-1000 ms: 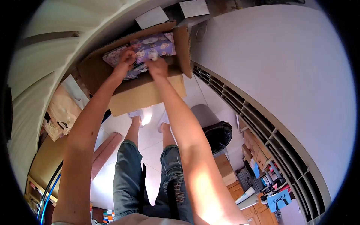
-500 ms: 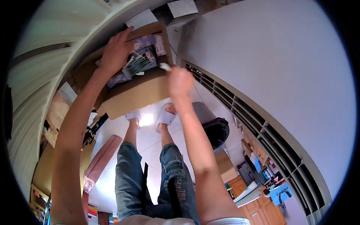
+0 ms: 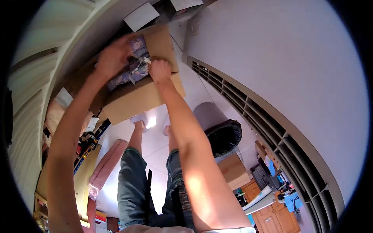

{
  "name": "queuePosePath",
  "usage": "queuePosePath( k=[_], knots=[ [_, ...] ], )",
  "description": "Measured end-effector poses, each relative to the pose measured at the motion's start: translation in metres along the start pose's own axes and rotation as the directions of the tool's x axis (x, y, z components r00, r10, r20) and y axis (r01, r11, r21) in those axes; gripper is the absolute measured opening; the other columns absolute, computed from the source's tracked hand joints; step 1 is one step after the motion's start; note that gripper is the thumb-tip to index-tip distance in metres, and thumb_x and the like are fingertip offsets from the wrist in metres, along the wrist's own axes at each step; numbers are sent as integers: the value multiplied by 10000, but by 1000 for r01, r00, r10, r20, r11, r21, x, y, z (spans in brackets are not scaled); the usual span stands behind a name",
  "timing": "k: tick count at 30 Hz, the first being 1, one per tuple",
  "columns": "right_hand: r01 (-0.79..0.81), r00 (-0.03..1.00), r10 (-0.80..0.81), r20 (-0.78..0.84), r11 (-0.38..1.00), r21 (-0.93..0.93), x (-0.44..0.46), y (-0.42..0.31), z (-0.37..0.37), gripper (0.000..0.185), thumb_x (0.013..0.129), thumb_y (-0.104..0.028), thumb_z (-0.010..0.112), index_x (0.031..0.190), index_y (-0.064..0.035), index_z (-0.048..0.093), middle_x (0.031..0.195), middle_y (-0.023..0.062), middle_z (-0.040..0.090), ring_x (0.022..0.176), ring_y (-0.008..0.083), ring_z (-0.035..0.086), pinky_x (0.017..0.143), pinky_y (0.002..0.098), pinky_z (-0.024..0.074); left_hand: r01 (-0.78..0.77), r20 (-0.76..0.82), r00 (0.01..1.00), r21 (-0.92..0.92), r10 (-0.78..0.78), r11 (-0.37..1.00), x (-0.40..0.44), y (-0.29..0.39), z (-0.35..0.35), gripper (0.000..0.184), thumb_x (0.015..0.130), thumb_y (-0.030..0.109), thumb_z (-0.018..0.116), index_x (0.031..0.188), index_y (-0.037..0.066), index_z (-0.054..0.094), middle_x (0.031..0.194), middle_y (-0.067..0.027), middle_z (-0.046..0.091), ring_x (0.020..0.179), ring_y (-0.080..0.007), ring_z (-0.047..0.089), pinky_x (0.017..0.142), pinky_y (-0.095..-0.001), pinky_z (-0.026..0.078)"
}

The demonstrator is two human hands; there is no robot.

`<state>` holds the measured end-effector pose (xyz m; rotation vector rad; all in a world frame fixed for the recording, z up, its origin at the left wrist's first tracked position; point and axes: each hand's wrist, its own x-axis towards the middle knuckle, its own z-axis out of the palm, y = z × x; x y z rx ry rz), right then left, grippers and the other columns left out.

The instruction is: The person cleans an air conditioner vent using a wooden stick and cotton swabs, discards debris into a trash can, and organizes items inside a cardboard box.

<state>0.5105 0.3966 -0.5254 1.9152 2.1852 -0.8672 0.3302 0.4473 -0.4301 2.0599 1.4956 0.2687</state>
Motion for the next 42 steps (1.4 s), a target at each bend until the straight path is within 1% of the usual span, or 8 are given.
queuePosePath(
  k=[10,13,17,24,30,33,37,42],
  knots=[
    [-387,921,389,16,908,162,-146,62,-42,298,824,-337,645,1011,-104,649,653,159,635,615,283,648,524,352,480,-123,389,921,201,36,972,-37,-7,50,145,722,-33,606,837,53,585,1450,-42,345,1392,-326,155,1015,-567,344],
    [-707,706,417,573,457,539,-142,86,-44,387,872,-377,606,1042,-30,628,592,31,575,538,129,552,490,249,410,-110,269,945,-269,184,957,-33,-36,54,175,765,-20,571,920,59,590,1370,-87,452,1316,-274,346,994,-427,395],
    [-380,923,34,383,-64,923,-114,49,-91,315,925,-307,559,1044,-16,579,598,-72,376,486,34,328,451,204,264,408,295,913,-657,-282,634,-26,-63,10,59,816,15,492,858,31,530,1090,-80,615,823,-155,579,720,-333,480],
    [7,945,258,-199,593,805,-54,15,-39,282,844,-243,676,871,-36,488,623,-39,429,539,65,384,487,237,341,14,665,701,347,-257,938,-77,-42,-57,108,744,19,550,846,42,523,784,-152,612,822,-346,605,709,-432,484],
    [-197,950,310,-40,692,694,-109,-4,-57,318,797,-193,719,925,-18,486,576,-18,403,526,73,358,486,246,345,-145,90,986,91,137,985,-156,-63,-74,125,783,5,514,904,40,514,1121,-197,566,1095,-357,514,950,-431,408],
    [-267,950,304,74,667,696,-116,-4,-49,355,781,-195,731,1003,-40,501,546,-4,406,498,110,382,482,268,354,318,322,908,-120,-266,940,-173,-51,-60,125,777,4,510,899,30,512,1262,-195,486,1197,-331,449,1053,-436,333],
    [-143,986,166,24,757,638,-111,-13,-46,405,769,-230,738,1059,-80,500,522,43,451,456,195,457,476,318,386,-197,319,944,333,86,922,-154,-61,-27,271,722,22,566,992,12,552,1254,-123,508,1256,-272,410,1076,-416,322],
    [-7,991,79,-111,844,536,-77,-22,-46,410,771,-249,733,1041,-66,484,565,54,513,499,237,547,496,345,426,-152,413,910,235,43,960,-115,-69,-24,341,691,-35,576,1029,12,565,1264,-108,497,1257,-251,411,1042,-350,372]
  ],
)
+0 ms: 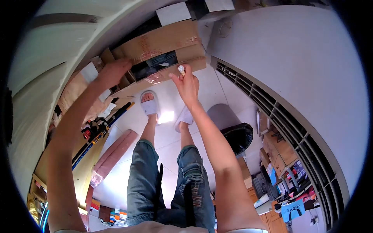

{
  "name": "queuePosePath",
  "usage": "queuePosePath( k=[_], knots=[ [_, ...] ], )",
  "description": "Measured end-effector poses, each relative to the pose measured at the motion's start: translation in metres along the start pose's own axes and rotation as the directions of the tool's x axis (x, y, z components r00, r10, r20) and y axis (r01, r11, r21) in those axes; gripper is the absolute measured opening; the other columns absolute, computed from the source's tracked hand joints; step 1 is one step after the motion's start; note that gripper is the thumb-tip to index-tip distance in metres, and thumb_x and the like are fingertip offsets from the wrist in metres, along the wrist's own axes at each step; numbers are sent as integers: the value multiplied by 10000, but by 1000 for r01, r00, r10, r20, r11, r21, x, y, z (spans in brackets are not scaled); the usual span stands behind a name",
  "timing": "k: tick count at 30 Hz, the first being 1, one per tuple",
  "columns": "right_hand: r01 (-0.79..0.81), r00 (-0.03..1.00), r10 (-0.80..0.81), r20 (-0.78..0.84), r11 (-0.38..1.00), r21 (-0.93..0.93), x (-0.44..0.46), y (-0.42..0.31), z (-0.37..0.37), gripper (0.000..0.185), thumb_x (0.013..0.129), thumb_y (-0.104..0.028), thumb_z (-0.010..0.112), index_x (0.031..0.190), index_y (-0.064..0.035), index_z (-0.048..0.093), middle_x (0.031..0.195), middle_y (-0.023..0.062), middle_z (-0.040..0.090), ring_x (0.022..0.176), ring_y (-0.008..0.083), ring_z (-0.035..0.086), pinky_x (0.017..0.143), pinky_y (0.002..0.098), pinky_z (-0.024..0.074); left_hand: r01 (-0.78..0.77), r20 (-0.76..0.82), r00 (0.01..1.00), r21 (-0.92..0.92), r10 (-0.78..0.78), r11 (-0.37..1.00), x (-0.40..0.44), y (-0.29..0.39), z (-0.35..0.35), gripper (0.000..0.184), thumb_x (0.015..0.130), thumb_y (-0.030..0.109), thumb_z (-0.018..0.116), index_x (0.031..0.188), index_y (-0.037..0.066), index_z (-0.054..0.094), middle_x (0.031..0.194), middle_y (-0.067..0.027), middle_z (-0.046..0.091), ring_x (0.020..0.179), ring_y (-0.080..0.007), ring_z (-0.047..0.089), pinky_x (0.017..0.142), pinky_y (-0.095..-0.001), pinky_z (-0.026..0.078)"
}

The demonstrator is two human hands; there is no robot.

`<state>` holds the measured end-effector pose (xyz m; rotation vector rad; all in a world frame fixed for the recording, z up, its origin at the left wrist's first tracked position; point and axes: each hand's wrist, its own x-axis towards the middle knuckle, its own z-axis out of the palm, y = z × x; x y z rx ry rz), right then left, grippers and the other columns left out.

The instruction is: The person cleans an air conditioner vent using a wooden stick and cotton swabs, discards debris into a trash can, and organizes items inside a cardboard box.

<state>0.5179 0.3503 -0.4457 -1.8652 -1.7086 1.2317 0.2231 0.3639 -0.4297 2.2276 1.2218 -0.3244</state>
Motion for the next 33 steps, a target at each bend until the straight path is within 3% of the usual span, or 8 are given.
queuePosePath(
  k=[2,3,9,15,18,21,24,33],
  knots=[
    [-31,998,34,44,997,-64,9,-1,4,466,768,-335,721,1032,-54,459,630,68,571,587,272,599,546,369,458,18,121,993,-48,-12,999,6,-4,-13,321,711,-25,563,1029,15,568,1245,-99,503,1247,-243,417,1027,-326,390],
    [-16,999,20,40,995,-94,13,-1,8,483,767,-358,717,1031,-52,452,649,72,581,606,280,605,559,375,464,-231,-151,958,95,243,968,-4,-16,-1,302,731,-22,536,1030,13,564,1213,-98,516,1186,-263,470,997,-320,416],
    [-100,993,108,39,982,-160,12,-14,5,558,726,-435,738,998,-54,435,689,99,600,640,301,610,592,398,465,-31,175,984,94,14,995,-25,-13,-32,179,742,-6,530,907,58,557,948,-97,592,954,-305,563,924,-357,437],
    [-204,979,198,-49,947,-249,31,-24,16,560,703,-388,749,1022,-42,445,780,166,642,763,355,632,669,432,478,49,110,993,-89,-39,995,-77,-33,-54,136,742,22,553,857,92,545,795,-111,566,840,-321,542,906,-443,414],
    [-252,968,234,-94,917,-308,72,0,39,516,708,-312,739,1036,-38,451,819,189,650,814,374,633,715,463,478,164,317,940,-84,-130,983,-84,-21,-68,90,777,31,543,853,78,541,916,-125,597,934,-317,549,971,-452,381],
    [-297,954,294,-62,895,-333,84,8,42,535,709,-324,732,1070,-45,454,857,180,657,845,368,631,728,463,475,61,17,998,-179,-59,982,-105,-24,-33,100,800,35,535,890,71,559,1174,-139,558,1159,-311,484,1056,-451,317],
    [-269,961,277,-2,930,-251,80,-2,33,505,727,-291,710,1091,-53,454,846,193,655,836,377,630,738,477,474,-76,60,995,-63,79,995,-87,19,-22,140,826,70,509,951,48,571,1392,-122,403,1346,-294,294,1105,-438,263],
    [-290,954,247,-170,905,-312,60,25,-25,537,744,-407,674,1124,-60,521,836,216,656,821,393,632,713,475,488,152,-79,984,-89,-159,984,-18,55,56,196,803,22,502,999,25,521,1470,-106,291,1400,-284,161,1110,-484,234]
  ],
)
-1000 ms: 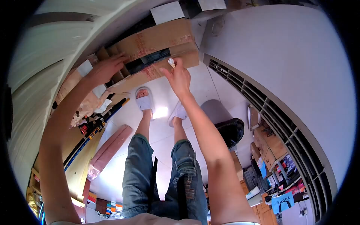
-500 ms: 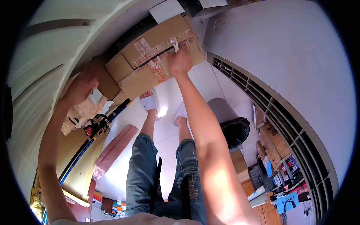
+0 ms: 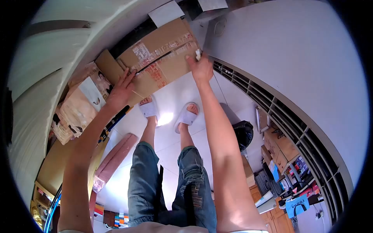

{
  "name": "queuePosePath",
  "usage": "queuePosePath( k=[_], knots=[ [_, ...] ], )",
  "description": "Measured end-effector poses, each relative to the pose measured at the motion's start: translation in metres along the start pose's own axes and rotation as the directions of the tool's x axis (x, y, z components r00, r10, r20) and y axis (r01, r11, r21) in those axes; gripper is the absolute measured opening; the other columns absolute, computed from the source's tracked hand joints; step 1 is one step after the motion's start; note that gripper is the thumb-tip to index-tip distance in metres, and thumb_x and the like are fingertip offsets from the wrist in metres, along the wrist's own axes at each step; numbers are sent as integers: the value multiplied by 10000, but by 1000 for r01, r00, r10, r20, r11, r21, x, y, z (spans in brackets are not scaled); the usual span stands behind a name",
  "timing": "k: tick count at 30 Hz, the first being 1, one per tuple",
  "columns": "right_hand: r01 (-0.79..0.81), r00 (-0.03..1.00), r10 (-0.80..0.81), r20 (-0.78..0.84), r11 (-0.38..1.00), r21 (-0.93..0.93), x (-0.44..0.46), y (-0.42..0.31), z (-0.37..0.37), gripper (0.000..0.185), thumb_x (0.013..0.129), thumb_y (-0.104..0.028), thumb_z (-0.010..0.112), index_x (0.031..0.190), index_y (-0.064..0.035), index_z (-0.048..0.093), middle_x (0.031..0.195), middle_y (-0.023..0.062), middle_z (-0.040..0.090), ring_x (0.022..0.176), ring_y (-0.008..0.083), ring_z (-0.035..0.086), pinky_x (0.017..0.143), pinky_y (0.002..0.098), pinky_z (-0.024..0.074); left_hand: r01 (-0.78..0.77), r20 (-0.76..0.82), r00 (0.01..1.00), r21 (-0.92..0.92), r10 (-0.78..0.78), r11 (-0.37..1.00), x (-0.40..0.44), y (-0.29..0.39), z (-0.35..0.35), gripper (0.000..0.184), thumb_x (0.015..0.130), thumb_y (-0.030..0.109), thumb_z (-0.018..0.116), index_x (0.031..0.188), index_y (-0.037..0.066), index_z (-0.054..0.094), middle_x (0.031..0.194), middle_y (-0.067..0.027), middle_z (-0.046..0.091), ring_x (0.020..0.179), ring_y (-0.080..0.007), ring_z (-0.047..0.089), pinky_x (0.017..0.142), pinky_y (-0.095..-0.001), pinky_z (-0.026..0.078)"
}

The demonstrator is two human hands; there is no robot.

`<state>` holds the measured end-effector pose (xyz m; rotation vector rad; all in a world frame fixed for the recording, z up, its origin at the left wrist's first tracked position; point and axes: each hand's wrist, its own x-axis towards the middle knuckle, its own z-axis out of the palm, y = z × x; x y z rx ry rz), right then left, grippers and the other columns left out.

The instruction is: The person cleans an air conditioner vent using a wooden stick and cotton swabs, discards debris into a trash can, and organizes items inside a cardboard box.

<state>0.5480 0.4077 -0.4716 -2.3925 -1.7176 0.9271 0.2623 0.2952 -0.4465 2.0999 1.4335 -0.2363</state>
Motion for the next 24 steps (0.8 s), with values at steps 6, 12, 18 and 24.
queuePosePath(
  k=[6,12,18,24],
  knots=[
    [32,998,-41,51,986,163,4,6,20,449,725,-395,699,993,-41,633,818,173,661,799,340,641,715,391,477,49,-26,998,-128,-53,990,-6,12,-14,163,808,18,479,969,13,506,1467,-109,297,1395,-273,184,1082,-566,220],
    [68,995,-81,57,979,193,3,19,26,685,744,-321,677,1329,-89,405,869,214,648,836,373,636,715,463,494,47,-159,985,-94,-62,994,-3,17,8,288,817,30,503,1105,11,522,1425,-158,338,1310,-303,334,1012,-537,318],
    [363,826,-409,388,912,189,-241,67,-117,516,833,-359,636,1223,-49,503,686,165,628,598,331,637,560,415,501,-105,285,906,-564,313,819,-210,121,-51,122,802,143,558,920,114,573,777,-81,578,734,-281,601,683,-369,504],
    [122,371,69,926,985,-122,-468,107,-243,470,783,-524,640,1053,-151,543,678,132,629,642,344,640,569,429,504,-261,119,913,-566,390,782,-278,165,-50,183,765,119,561,947,114,537,701,-53,563,646,-242,592,525,-371,473]
  ],
)
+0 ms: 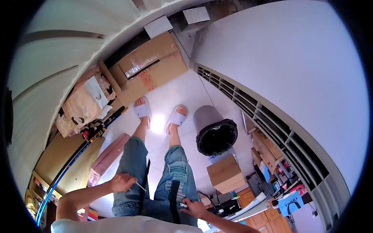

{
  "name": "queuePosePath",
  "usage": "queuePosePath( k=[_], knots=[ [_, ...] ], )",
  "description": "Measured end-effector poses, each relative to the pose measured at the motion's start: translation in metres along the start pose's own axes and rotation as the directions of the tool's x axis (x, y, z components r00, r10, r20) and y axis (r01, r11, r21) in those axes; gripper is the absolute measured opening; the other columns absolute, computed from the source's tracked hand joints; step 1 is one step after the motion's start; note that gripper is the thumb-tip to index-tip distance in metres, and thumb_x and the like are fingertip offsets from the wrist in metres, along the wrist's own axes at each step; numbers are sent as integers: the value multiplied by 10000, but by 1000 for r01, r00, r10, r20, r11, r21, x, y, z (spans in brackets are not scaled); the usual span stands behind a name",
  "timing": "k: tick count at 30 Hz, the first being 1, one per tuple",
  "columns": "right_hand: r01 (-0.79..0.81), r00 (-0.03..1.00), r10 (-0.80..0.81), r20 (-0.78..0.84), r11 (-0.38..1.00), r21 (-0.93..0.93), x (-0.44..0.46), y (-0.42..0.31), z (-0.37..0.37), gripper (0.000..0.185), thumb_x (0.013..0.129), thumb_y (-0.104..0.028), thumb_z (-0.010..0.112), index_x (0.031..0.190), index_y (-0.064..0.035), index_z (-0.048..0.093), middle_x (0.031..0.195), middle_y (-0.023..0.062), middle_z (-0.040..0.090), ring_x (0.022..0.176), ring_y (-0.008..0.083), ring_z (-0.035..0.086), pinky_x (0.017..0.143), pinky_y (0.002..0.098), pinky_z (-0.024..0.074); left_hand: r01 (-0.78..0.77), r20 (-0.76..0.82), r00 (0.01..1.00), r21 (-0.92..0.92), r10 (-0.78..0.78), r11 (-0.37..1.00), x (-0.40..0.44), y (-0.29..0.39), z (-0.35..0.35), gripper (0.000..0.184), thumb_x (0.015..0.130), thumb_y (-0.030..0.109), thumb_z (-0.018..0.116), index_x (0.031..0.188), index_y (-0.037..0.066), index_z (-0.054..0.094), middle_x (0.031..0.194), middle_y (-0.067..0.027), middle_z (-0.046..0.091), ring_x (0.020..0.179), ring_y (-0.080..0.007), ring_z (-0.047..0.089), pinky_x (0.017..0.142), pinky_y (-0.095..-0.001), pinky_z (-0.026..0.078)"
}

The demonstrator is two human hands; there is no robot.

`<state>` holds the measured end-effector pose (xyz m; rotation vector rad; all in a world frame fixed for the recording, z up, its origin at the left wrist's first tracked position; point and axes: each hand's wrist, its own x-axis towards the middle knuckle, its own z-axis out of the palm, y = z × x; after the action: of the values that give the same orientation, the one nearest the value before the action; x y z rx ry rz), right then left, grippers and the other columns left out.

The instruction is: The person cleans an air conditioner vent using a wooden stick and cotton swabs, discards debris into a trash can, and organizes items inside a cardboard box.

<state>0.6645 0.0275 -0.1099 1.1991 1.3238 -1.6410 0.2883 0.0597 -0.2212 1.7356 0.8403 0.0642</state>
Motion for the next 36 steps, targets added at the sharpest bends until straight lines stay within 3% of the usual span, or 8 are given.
queuePosePath(
  k=[5,8,12,15,23,27,30,36],
  knots=[
    [149,937,-325,127,702,697,-49,16,47,170,918,-241,556,908,-84,620,767,46,612,759,121,572,723,297,457,384,304,920,-568,-248,728,-17,70,-4,79,958,172,444,967,99,473,732,-125,576,629,-338,590,550,-417,449],
    [87,934,-319,158,635,768,-89,35,70,175,912,-249,566,908,-84,623,761,32,603,735,118,564,682,292,445,746,744,654,-664,-134,-47,-67,141,6,164,967,245,480,1019,92,507,897,1,530,898,-97,482,765,-292,400],
    [-65,995,-5,102,738,671,-96,73,79,182,903,-259,579,908,-83,627,752,13,591,702,114,554,629,285,428,495,635,728,-747,-256,-444,-71,202,49,136,968,231,487,976,97,510,871,38,499,844,-63,474,730,-224,392],
    [-46,972,184,-145,758,651,-70,136,71,189,897,-266,589,907,-82,630,746,-1,582,678,111,547,588,280,416,343,471,785,-872,-403,-350,-35,198,134,120,969,204,478,941,90,506,831,26,531,806,-62,514,702,-216,415],
    [128,537,538,-649,708,694,119,426,21,350,827,-384,638,973,-66,638,690,53,595,643,180,578,593,310,461,281,-526,686,-445,-502,850,118,172,74,87,898,151,542,888,68,564,708,-60,534,573,-155,511,535,-284,428],
    [-148,337,554,-761,830,538,186,459,-11,507,789,-489,635,1032,-44,651,750,139,669,745,294,637,726,383,499,244,-541,698,-436,-469,866,149,171,21,81,864,125,602,883,46,603,864,-28,539,687,-118,505,648,-266,429],
    [-172,556,503,-662,849,500,212,449,-40,538,796,-525,597,1002,-35,676,810,201,676,818,379,638,766,434,475,180,-567,734,-367,-373,913,185,112,7,95,855,125,623,881,37,598,824,-8,567,700,-96,508,656,-240,430],
    [246,575,342,-744,794,555,225,457,-83,380,829,-393,631,901,-22,678,675,45,595,681,138,537,649,315,445,-7,-546,668,-683,-504,730,276,-8,-11,151,853,209,621,925,80,592,813,29,570,712,-60,505,643,-189,381]
  ],
)
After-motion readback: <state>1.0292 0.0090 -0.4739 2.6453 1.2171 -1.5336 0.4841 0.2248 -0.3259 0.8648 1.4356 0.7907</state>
